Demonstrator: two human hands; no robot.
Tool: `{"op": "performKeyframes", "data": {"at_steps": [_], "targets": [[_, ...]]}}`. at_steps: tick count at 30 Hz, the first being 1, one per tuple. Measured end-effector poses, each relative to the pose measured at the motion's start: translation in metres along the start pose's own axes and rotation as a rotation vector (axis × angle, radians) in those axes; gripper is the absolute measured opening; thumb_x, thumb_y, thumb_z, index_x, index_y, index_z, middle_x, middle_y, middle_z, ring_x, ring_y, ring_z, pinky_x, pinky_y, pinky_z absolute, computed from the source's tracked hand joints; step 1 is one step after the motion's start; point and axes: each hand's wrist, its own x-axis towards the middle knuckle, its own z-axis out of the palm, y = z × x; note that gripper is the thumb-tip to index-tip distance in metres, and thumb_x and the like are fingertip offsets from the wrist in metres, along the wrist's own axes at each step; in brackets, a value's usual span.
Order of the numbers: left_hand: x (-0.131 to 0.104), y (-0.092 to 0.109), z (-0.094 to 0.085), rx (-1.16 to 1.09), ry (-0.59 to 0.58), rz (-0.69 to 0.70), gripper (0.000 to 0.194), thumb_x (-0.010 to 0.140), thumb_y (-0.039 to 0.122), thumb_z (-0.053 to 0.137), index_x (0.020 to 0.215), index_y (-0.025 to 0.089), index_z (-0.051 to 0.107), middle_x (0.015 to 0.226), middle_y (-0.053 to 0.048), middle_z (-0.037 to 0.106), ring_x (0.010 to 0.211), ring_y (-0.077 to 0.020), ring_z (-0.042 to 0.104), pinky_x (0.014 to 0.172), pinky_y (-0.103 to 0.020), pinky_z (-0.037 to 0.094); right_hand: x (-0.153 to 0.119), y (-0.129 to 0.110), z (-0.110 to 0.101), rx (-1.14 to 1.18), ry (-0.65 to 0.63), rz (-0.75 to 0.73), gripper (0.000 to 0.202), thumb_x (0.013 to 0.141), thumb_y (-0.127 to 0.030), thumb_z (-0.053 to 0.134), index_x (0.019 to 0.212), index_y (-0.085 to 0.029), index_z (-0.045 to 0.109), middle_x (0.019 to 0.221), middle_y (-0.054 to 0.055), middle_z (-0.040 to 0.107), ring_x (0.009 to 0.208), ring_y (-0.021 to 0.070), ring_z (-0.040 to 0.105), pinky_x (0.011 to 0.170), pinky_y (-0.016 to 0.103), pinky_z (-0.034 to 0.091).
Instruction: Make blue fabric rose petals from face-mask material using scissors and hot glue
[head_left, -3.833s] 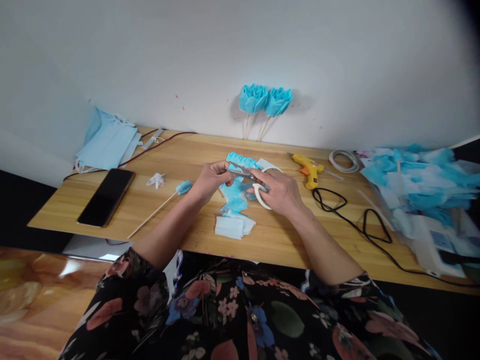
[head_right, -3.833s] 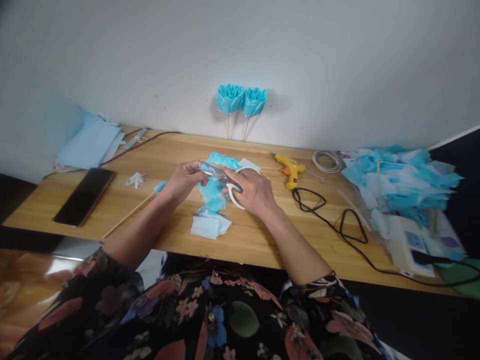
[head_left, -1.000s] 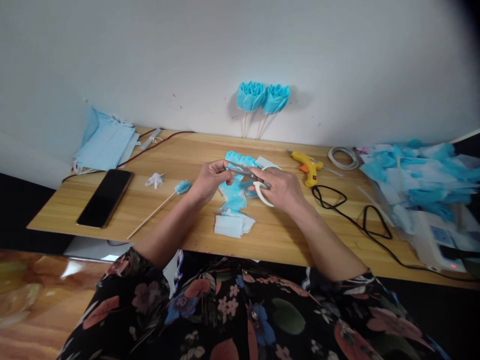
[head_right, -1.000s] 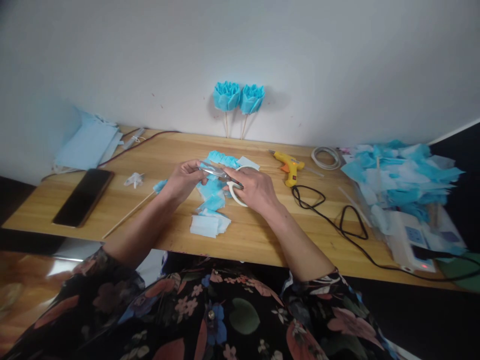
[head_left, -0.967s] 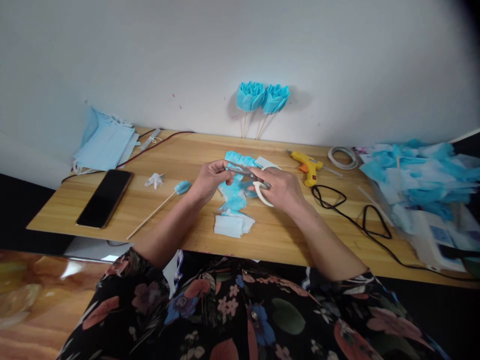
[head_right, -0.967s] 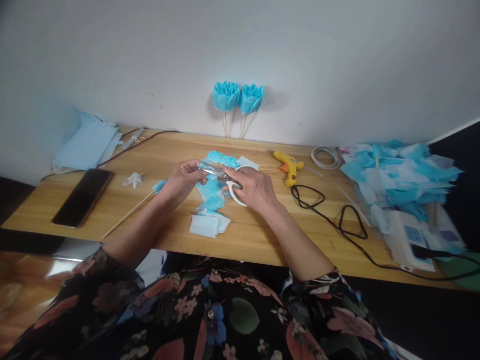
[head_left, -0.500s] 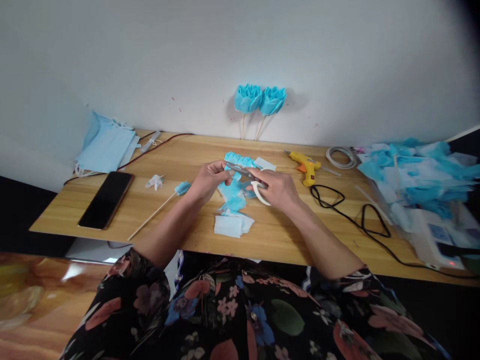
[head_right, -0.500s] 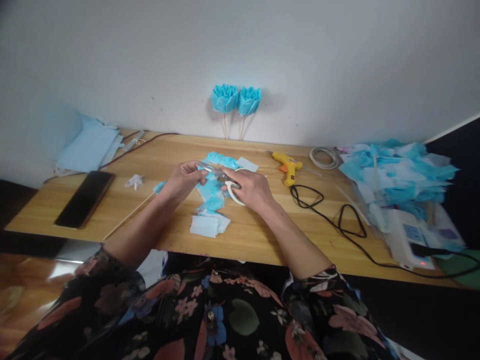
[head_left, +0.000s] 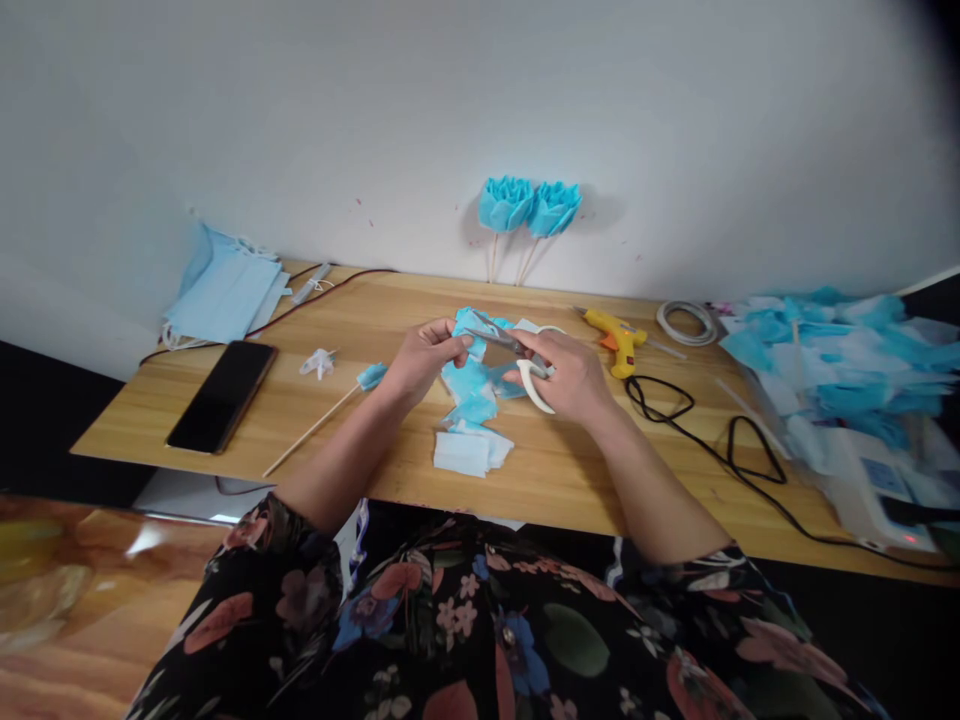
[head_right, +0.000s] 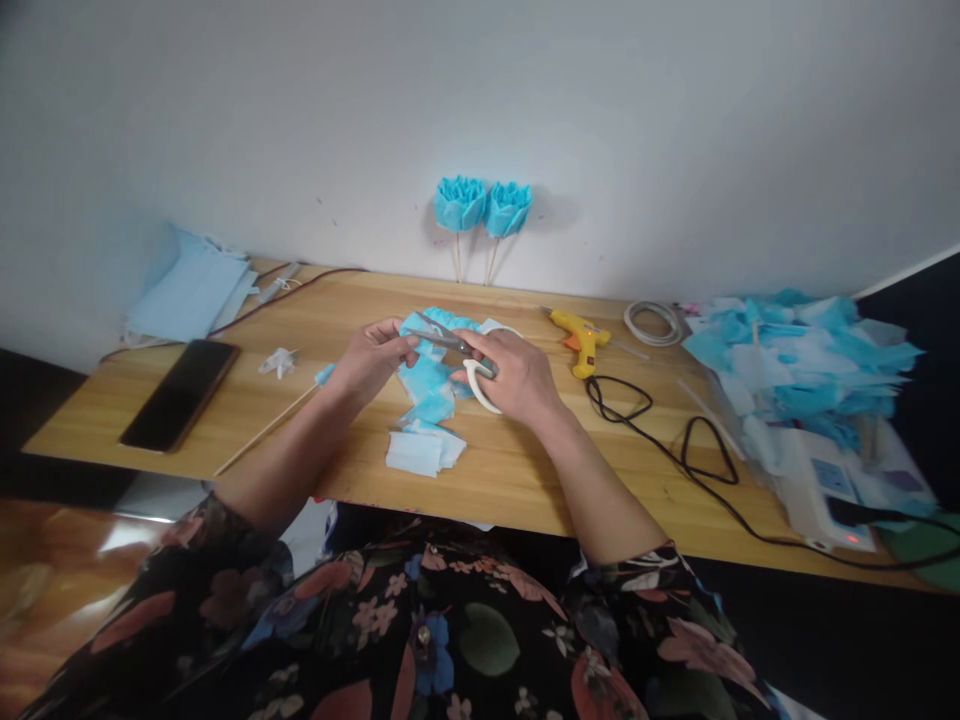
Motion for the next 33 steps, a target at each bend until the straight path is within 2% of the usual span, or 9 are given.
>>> {"op": "performKeyframes", "data": {"at_steps": [6, 15, 25, 33], "targets": [[-0.0008, 0.0023, 0.0010, 0.006, -0.010, -0.002, 0.018, 0.064, 0.024, 0.077, 0.063, 0.016, 0.062, 0.052, 0.003, 0.059, 0.051, -0.0065, 0.050, 0.056, -0.022, 0.039, -0.0025, 0.0011, 0.0044, -0.128, -0.054, -0.057, 0.046, 0.091, -0.048, 0.067, 0.131, -0.025, 0.067, 0.091, 0.006, 0.073, 0.085, 0.0218, 0.065, 0.074, 0.033, 0.048], [-0.0015, 0.0021, 0.0026, 0.046, -0.051, -0.016, 0.012, 0.062, 0.023, 0.073, 0.065, 0.016, 0.064, 0.052, 0.004, 0.060, 0.051, -0.0071, 0.050, 0.057, -0.023, 0.039, -0.0029, 0.0022, 0.0055, -0.207, -0.082, -0.042, 0.044, 0.092, -0.048, 0.066, 0.130, -0.027, 0.067, 0.092, 0.006, 0.074, 0.085, 0.0211, 0.065, 0.071, 0.032, 0.047], [-0.0018, 0.0001, 0.0000, 0.058, -0.067, 0.018, 0.008, 0.064, 0.020, 0.073, 0.065, 0.017, 0.065, 0.055, 0.003, 0.061, 0.052, -0.0070, 0.051, 0.057, -0.022, 0.040, -0.0028, 0.0006, 0.0060, -0.067, -0.124, 0.004, 0.047, 0.089, -0.045, 0.071, 0.132, -0.028, 0.067, 0.094, 0.005, 0.075, 0.085, 0.0208, 0.067, 0.072, 0.033, 0.051], [-0.0004, 0.0015, 0.0000, 0.085, -0.085, 0.034, 0.019, 0.066, 0.028, 0.080, 0.067, 0.017, 0.065, 0.056, 0.003, 0.060, 0.052, -0.0073, 0.050, 0.056, -0.023, 0.040, -0.0025, -0.0016, 0.0065, 0.121, -0.161, 0.119, 0.050, 0.083, -0.044, 0.077, 0.130, -0.029, 0.069, 0.095, 0.003, 0.075, 0.074, 0.0167, 0.063, 0.068, 0.030, 0.048]]}}
